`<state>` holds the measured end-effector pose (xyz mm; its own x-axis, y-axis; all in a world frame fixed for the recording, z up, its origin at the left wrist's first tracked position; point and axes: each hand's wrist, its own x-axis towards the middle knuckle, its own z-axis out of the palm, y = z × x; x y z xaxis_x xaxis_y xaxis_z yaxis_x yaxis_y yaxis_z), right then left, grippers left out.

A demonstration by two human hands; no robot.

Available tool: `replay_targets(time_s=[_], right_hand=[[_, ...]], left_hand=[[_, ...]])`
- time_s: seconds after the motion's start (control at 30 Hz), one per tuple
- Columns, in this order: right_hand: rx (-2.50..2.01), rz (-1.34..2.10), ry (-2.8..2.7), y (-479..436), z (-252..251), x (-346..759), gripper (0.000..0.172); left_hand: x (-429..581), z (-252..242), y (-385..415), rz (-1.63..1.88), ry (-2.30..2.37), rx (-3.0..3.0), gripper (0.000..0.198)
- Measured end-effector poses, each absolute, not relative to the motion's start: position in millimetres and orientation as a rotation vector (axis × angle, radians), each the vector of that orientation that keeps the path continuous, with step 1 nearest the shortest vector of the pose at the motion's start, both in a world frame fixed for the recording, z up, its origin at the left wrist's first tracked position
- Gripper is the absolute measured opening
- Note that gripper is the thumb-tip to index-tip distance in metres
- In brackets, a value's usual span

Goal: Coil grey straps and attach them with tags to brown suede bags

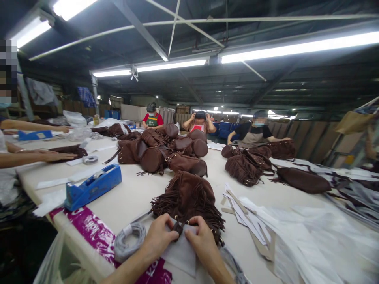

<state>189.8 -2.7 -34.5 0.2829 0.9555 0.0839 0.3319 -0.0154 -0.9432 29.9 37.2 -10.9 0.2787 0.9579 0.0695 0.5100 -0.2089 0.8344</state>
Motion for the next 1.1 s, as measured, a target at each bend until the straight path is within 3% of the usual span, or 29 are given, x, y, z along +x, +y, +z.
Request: replay_targets(time_s=[0.23,0.37,0.5,0.7,1.1], right_hand=[[-1.448,1.066,-0.966,-18.2,-29.1,195.8,0.027],[-1.327,1.299,-0.912,-23.9,-26.3,199.0,0.028],[-1.364,1.156,-0.996,-15.0,-37.6,194.8,0.034],[-1.481,0.773,-1.092,1.4,-47.4,180.6,0.022],[-1.460,0.832,-1.145,0.7,-53.2,188.4,0.019]], left_hand=[[40.1,-14.2,26.4,0.936,1.247,1.379,0.059],[40.1,-16.9,29.5,0.877,1.202,1.143,0.035],[36.4,-24.8,36.2,0.841,1.098,1.160,0.020],[38.4,-31.1,42.6,0.842,1.096,1.163,0.025],[37.3,-18.7,34.6,0.665,0.984,1.047,0.017]])
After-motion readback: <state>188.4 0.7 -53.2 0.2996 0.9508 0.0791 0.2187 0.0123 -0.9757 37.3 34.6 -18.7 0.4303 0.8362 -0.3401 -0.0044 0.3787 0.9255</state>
